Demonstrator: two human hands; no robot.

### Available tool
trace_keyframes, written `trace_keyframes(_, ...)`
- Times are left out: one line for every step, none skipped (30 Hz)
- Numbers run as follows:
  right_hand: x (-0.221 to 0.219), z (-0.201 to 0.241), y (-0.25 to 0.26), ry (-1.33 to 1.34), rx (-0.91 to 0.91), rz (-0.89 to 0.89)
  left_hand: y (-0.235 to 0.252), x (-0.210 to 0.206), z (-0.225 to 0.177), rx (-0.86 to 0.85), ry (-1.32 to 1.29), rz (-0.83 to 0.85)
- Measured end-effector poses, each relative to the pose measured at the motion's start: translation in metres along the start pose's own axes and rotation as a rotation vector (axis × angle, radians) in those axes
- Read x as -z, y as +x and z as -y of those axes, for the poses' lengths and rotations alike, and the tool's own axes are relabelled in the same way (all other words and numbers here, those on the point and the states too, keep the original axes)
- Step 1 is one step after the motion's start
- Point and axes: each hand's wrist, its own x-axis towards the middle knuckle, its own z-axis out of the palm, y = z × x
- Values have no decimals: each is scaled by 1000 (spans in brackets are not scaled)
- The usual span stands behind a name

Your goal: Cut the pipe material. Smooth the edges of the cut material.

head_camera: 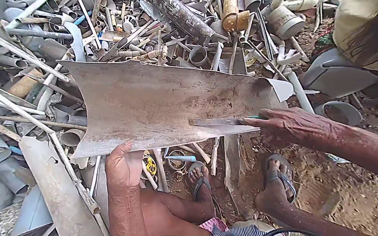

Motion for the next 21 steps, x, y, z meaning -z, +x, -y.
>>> trace_keyframes(4,11,21,7,39,-42,0,-2,0,-2,-6,6)
trace_keyframes(8,25,43,20,81,-89,0,-2,-2,-4,-19,12)
trace_keyframes(10,37,62,42,122,-142,0,-1,-4,-7,-41,27)
trace_keyframes(11,47,72,63,146,-171,0,0,-7,-10,-61,43)
trace_keyframes(9,50,73,76,157,-184,0,2,-8,-7,-73,61)
trace_keyframes(6,46,65,78,157,-173,-1,4,-9,1,-82,77)
trace_keyframes(2,36,49,79,137,-127,-1,6,-8,5,-94,82)
trace_keyframes(-3,22,29,82,109,-73,0,7,-7,7,-101,85)
trace_keyframes(-7,7,7,81,74,-15,0,7,-7,3,-104,88)
trace_keyframes(-10,-5,-13,80,43,20,1,9,-6,0,-109,92)
trace_keyframes(-14,-15,-28,65,38,20,2,11,-5,-4,-114,101)
trace_keyframes(-14,-20,-34,55,30,32,3,11,-4,-11,-118,114)
trace_keyframes(-10,-19,-32,44,23,50,3,10,-3,-18,-121,123)
trace_keyframes(-6,-15,-23,31,21,69,2,8,-2,-23,-126,128)
trace_keyframes(0,-9,-8,28,44,64,1,6,-2,-30,-132,132)
trace_keyframes(5,0,11,35,82,36,1,4,-4,-38,-143,138)
trace_keyframes(9,10,28,49,136,-13,0,2,-5,-42,-151,141)
trace_keyframes(12,22,42,82,175,-50,-1,2,-6,-43,-149,136)
trace_keyframes(13,29,49,107,197,-76,-1,2,-7,-41,-136,131)
trace_keyframes(12,31,48,118,210,-92,-2,2,-7,-37,-127,128)
trace_keyframes(9,26,40,123,209,-92,-2,3,-8,-34,-129,123)
